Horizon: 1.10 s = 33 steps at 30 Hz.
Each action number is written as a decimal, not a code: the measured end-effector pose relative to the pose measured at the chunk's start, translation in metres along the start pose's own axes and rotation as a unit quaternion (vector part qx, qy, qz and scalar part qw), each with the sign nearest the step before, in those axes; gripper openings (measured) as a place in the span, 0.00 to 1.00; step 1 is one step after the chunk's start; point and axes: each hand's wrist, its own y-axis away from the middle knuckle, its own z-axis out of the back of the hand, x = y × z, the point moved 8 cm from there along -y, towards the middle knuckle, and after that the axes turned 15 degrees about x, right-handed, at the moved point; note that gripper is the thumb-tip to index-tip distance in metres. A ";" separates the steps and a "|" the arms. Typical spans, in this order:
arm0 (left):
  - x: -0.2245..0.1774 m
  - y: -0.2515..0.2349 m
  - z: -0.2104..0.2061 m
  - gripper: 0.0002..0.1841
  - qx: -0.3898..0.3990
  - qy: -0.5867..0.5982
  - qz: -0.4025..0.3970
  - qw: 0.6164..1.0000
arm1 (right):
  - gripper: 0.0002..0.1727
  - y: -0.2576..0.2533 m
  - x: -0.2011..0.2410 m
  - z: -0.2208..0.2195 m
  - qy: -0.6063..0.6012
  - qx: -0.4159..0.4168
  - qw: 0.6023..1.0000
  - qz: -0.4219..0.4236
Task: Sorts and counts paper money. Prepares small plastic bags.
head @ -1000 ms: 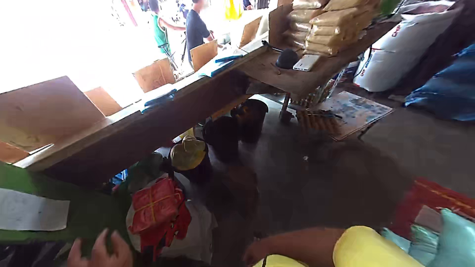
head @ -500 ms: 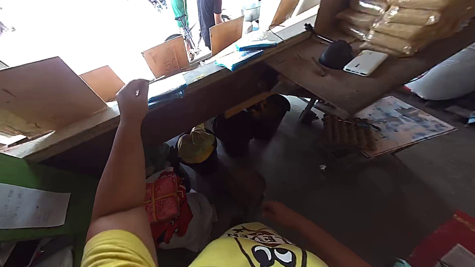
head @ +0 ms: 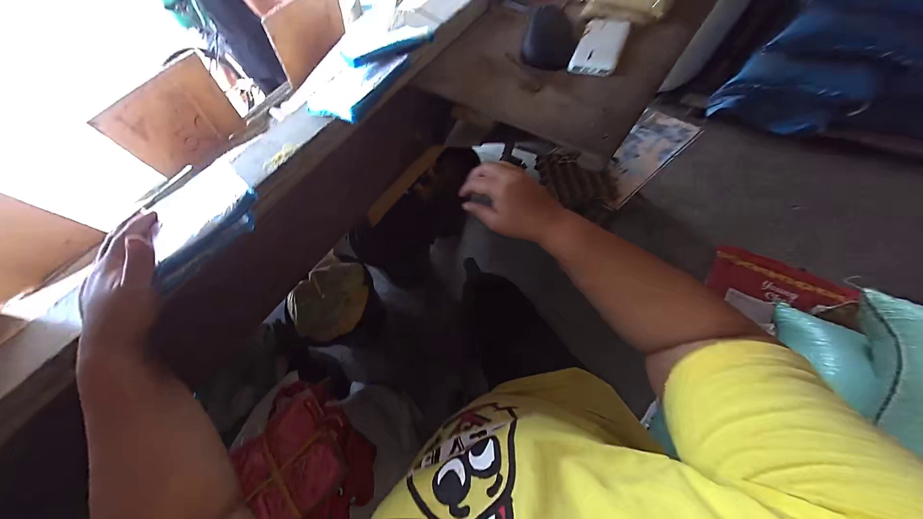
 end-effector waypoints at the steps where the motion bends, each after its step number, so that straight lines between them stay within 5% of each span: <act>1: 0.000 0.002 -0.002 0.39 -0.002 0.011 0.025 1.000 | 0.12 -0.025 0.007 0.009 0.014 -0.036 0.999 0.008; 6: 0.021 -0.014 0.000 0.39 0.018 0.003 -0.036 0.999 | 0.15 -0.140 0.017 0.054 0.004 -0.217 0.976 0.015; 11: 0.008 -0.008 -0.003 0.41 0.060 0.006 -0.024 0.998 | 0.21 -0.208 -0.010 0.094 -0.037 -0.202 0.975 -0.081; 14: -0.002 -0.008 0.003 0.37 0.097 0.153 -0.052 0.982 | 0.20 -0.238 -0.044 0.103 -0.060 -0.122 0.981 -0.142; 24: 0.018 -0.020 0.019 0.29 0.011 0.349 0.158 0.924 | 0.23 -0.314 -0.134 0.103 -0.114 0.277 0.908 -0.294; 27: 0.019 -0.021 0.023 0.28 -0.021 0.366 0.220 0.904 | 0.33 -0.309 -0.141 0.090 -0.101 0.357 0.883 -0.287; 33: 0.016 -0.026 0.041 0.25 -0.101 0.378 0.288 0.874 | 0.65 -0.298 -0.133 0.080 -0.137 0.336 0.872 -0.329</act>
